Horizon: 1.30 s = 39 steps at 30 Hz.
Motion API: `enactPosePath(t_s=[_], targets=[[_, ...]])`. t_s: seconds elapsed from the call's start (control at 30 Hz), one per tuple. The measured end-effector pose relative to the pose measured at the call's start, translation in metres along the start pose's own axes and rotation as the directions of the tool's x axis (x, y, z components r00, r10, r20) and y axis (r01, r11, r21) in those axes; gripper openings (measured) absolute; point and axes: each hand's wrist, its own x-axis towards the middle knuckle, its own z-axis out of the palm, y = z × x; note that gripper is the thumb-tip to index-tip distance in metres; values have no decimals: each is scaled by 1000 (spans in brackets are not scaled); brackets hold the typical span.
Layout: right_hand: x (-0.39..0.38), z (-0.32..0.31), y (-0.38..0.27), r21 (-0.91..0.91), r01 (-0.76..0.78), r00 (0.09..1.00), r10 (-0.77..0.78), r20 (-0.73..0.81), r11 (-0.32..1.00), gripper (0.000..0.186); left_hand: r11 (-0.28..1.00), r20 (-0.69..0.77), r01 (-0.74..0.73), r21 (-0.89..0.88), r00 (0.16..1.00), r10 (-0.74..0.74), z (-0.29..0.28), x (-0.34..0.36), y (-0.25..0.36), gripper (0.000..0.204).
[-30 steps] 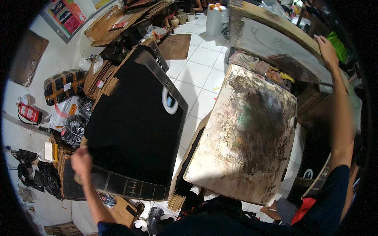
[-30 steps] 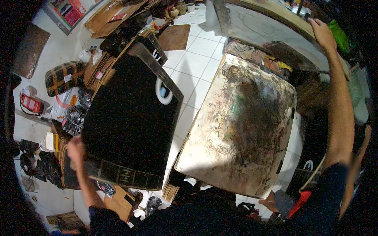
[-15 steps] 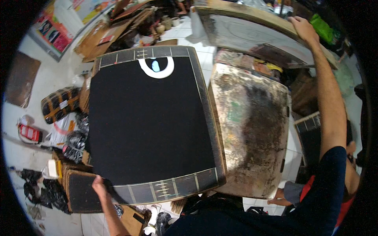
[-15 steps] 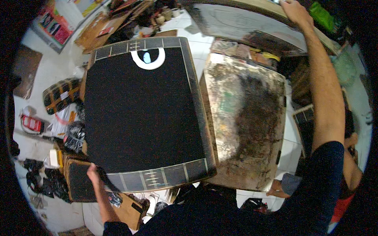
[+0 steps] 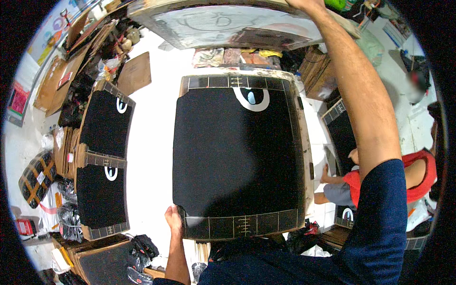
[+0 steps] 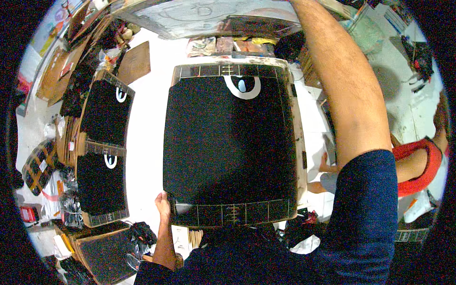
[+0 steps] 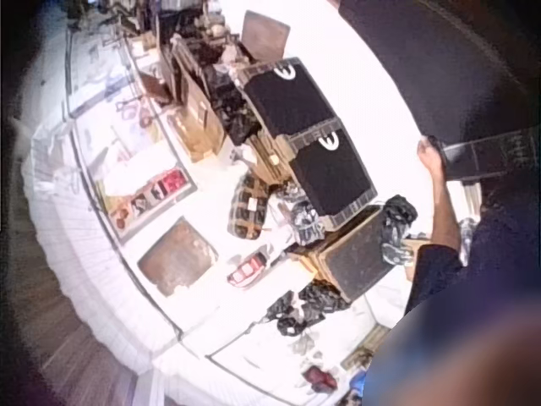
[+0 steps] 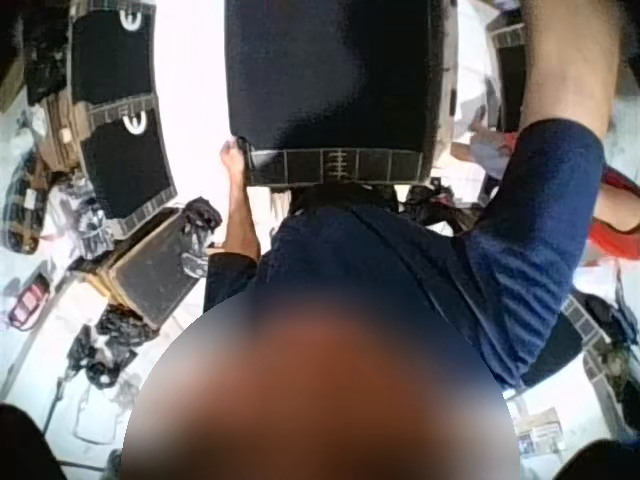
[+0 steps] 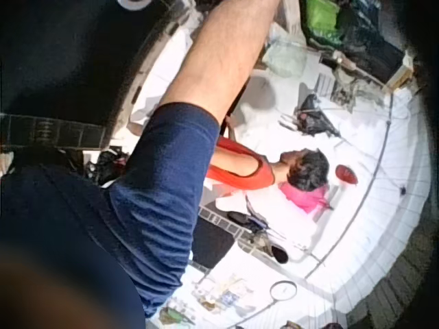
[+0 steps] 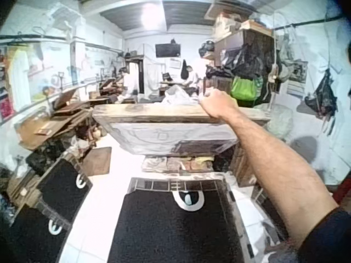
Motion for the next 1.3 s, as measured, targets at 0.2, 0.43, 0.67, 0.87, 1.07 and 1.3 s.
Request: enactPosePath(t_s=[0.2, 0.43, 0.67, 0.87, 1.07, 1.3], targets=[[6, -2, 2, 39, 78, 995, -80, 57, 996, 52, 997, 85, 75, 8, 993, -76, 26, -13, 24, 41], [23, 0, -2, 46, 19, 1000, -19, 19, 999, 60, 934, 6, 60, 352, 998, -66, 36, -30, 49, 42], [46, 6, 3, 13, 118, 992, -118, 32, 993, 71, 803, -79, 76, 592, 996, -36, 47, -18, 55, 37], [53, 5, -1, -53, 145, 989, -143, 48, 988, 70, 901, -150, 142, 411, 985, -86, 49, -14, 52, 49], [28, 0, -4, 28, 4, 1000, -4, -23, 1000, 64, 811, -159, 127, 571, 986, -42, 51, -2, 35, 52], [-69, 19, 17, -23, 43, 999, -43, 1, 999, 43, 949, -72, -237, 207, 964, 256, 103, 25, 175, 70]])
